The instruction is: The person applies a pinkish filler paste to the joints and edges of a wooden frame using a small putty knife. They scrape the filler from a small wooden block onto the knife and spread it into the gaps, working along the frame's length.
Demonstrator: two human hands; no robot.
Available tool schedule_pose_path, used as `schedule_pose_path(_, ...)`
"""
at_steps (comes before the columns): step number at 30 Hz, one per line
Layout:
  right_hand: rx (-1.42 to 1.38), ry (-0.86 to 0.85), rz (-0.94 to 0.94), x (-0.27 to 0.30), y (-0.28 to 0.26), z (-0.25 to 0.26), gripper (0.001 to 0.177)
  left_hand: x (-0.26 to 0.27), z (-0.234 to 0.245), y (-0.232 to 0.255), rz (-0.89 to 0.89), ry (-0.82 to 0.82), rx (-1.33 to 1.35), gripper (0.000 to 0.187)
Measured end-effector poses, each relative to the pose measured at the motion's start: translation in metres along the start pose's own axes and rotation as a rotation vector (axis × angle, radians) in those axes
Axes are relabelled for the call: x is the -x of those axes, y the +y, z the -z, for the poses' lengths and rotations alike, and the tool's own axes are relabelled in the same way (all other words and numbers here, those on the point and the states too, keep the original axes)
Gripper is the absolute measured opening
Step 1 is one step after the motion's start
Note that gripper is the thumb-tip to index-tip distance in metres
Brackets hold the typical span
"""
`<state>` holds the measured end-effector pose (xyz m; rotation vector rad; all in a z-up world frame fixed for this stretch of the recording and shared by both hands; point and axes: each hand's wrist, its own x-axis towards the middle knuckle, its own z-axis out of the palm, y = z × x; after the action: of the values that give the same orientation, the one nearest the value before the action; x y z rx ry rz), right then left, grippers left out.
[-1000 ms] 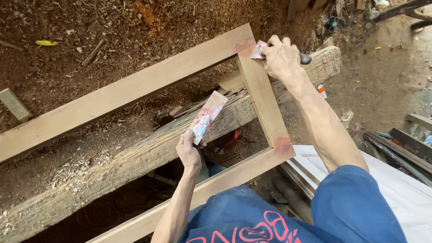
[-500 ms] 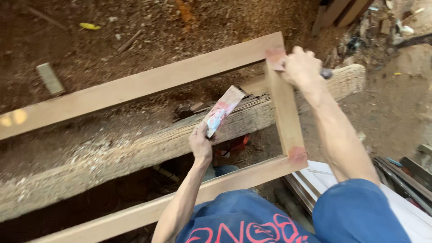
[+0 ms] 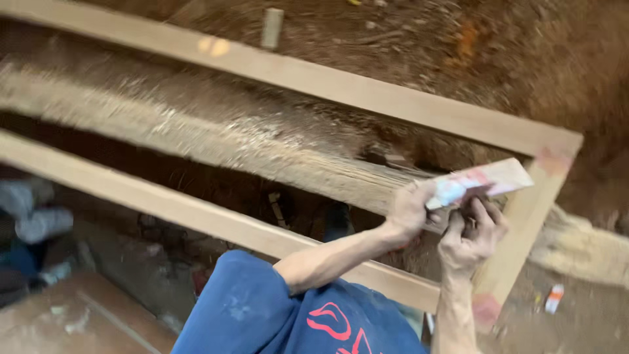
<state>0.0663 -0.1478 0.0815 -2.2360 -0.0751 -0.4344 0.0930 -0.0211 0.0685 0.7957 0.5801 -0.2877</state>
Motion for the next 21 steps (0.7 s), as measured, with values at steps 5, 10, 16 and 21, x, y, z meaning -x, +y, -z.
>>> schedule_pose_path(5,-0.13,0.057,0.011,0.012,0.007,-0.01,0.033,0.016,-0.017,0.014,0.025,0.024,0.193,0.029)
schedule_pose_path(10,-0.069,-0.064,0.161,0.017,0.015,0.007,0.036,0.032,-0.015,0.019,-0.014,0.187,0.33,0.018)
schedule_pose_path(16,-0.183,-0.246,0.155,0.01,0.043,0.079,0.037,0.078,-0.031,-0.006,-0.449,0.277,0.01,0.028)
schedule_pose_path(21,-0.243,-0.444,0.25,-0.011,0.064,0.194,0.034,0.114,-0.062,-0.083,-0.549,0.4,-0.205,0.035)
